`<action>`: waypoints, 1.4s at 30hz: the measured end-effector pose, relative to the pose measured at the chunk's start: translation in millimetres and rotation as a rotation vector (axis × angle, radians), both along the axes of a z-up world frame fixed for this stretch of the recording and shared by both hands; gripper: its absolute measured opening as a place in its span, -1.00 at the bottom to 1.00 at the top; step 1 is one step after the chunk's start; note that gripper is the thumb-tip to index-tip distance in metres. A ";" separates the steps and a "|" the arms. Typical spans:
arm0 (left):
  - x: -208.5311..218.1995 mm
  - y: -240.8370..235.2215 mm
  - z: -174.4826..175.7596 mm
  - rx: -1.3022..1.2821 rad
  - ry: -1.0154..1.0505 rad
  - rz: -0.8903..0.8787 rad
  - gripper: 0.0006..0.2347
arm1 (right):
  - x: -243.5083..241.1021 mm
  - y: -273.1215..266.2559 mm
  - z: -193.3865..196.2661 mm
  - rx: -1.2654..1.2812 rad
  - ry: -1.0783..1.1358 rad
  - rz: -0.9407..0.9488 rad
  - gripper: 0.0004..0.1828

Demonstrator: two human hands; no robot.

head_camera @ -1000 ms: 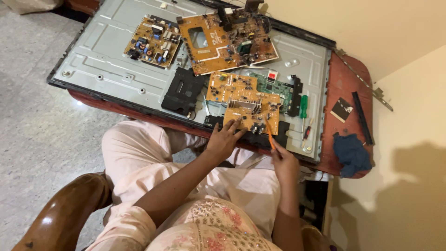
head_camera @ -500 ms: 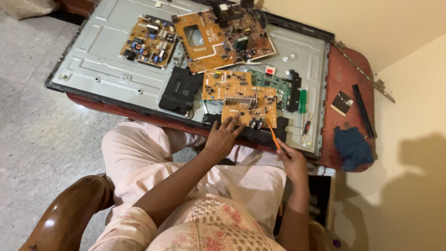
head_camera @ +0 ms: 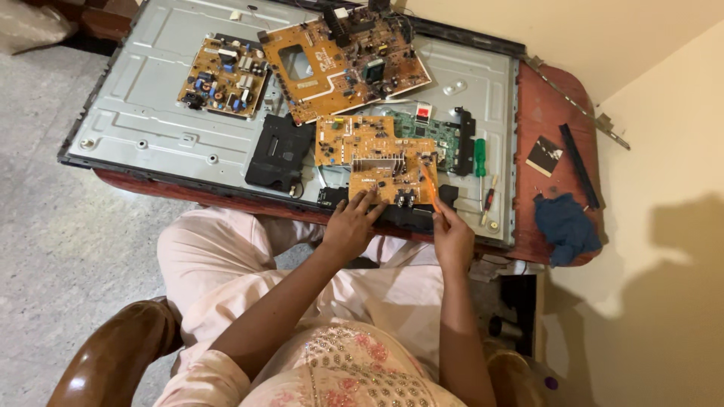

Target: The person uses an orange brush to clean dust from several circuit boards laid out on a disassembled appliance casing. They handle multiple boards, flipping them over and brushing different areas.

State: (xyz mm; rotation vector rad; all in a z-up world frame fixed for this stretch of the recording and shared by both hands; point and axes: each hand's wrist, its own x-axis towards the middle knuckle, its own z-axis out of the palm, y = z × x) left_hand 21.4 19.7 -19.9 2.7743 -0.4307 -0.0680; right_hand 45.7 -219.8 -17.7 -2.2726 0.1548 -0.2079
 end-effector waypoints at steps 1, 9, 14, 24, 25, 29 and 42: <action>-0.1 -0.5 -0.1 0.001 -0.003 -0.001 -0.39 | -0.4 -0.4 1.0 -0.012 0.030 -0.026 -0.61; -1.1 0.9 2.0 -0.016 -0.023 0.002 -0.38 | -33.4 -32.5 19.8 0.019 0.124 0.044 -0.62; -0.7 0.2 4.7 0.013 0.000 -0.001 -0.38 | -48.8 -23.2 20.7 0.071 0.141 0.072 -0.64; -0.6 1.3 2.8 0.019 0.005 -0.005 -0.39 | -38.4 -38.7 0.2 0.066 -0.017 -0.038 -0.68; -1.0 1.8 3.0 0.017 0.011 -0.004 -0.39 | -38.5 -41.7 0.4 0.054 -0.041 -0.044 -0.68; -1.1 1.8 4.3 0.012 0.014 -0.003 -0.37 | -39.2 -37.4 3.5 0.033 0.034 -0.065 -0.66; -3.2 2.1 -1.0 0.011 -0.030 -0.003 -0.35 | -41.5 -37.1 0.9 -0.059 0.030 -0.129 -0.68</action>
